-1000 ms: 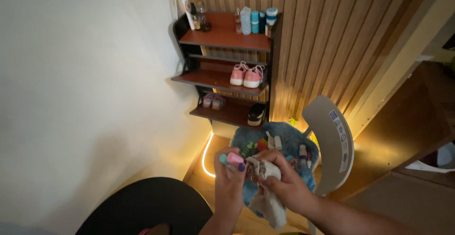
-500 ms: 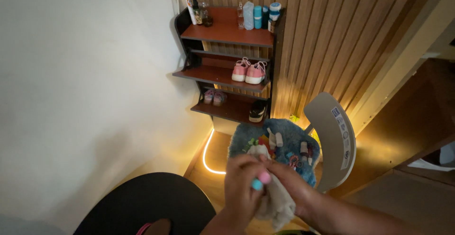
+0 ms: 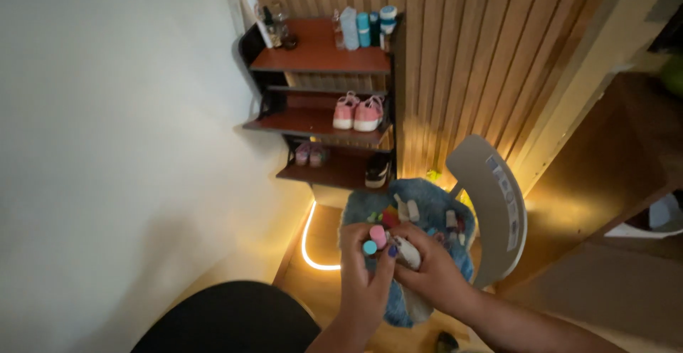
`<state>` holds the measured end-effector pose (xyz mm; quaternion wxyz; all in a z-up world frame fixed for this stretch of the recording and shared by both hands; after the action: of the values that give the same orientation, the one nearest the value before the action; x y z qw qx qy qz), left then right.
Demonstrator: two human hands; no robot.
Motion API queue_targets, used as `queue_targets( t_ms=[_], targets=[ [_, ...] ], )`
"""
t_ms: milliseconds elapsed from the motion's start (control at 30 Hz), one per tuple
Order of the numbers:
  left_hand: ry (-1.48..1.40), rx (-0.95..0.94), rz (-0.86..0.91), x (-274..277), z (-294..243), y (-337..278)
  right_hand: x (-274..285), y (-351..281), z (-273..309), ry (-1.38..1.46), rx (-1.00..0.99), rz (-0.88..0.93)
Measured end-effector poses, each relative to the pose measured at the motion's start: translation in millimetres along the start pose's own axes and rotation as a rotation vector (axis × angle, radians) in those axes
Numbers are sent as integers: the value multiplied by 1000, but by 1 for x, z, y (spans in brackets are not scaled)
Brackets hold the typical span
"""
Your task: The person cleans various items on a wooden shelf and a blue chair using a white cloth, including small bottles and a brown pouch. They then pick up a pair of light blue sneakers from a black table and wipe them thoroughly with the cloth before placing them on the shelf.
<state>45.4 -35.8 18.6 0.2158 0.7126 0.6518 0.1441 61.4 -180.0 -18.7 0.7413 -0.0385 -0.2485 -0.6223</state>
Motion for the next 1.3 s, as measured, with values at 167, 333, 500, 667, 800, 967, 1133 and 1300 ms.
queue_targets(
  t_ms=[167,333,500,667,800,967,1133,1300],
  targets=[
    [-224,33,80,-26,27,44,39,40,-36,-12,-36,-96],
    [-199,45,72,-52,59,100,79,87,-59,14,-52,-121],
    [107,81,-156,-52,87,136,106,127,-72,21,-156,-79],
    [86,179,-106,-59,109,159,114,155,-93,48,-98,-57],
    [111,102,-45,-63,110,186,118,176,-96,-41,-88,-94],
    [195,-12,-24,-50,112,223,115,212,-100,-169,15,-130],
    [185,-56,-18,-20,133,270,93,269,-107,-219,108,-171],
    [158,-39,-126,22,173,328,61,335,-118,-317,194,-441]
  ],
)
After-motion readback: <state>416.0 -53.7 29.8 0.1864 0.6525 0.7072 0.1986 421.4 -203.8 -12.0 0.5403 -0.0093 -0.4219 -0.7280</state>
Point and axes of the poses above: each hand's wrist, its own y-axis towards the middle knuckle, its own x-axis out of the back of the hand, z = x × y, the point moved 3 cm from there along y, towards the middle knuckle, and after that the axes turned 15 degrees about -y, right-handed, at the moved point
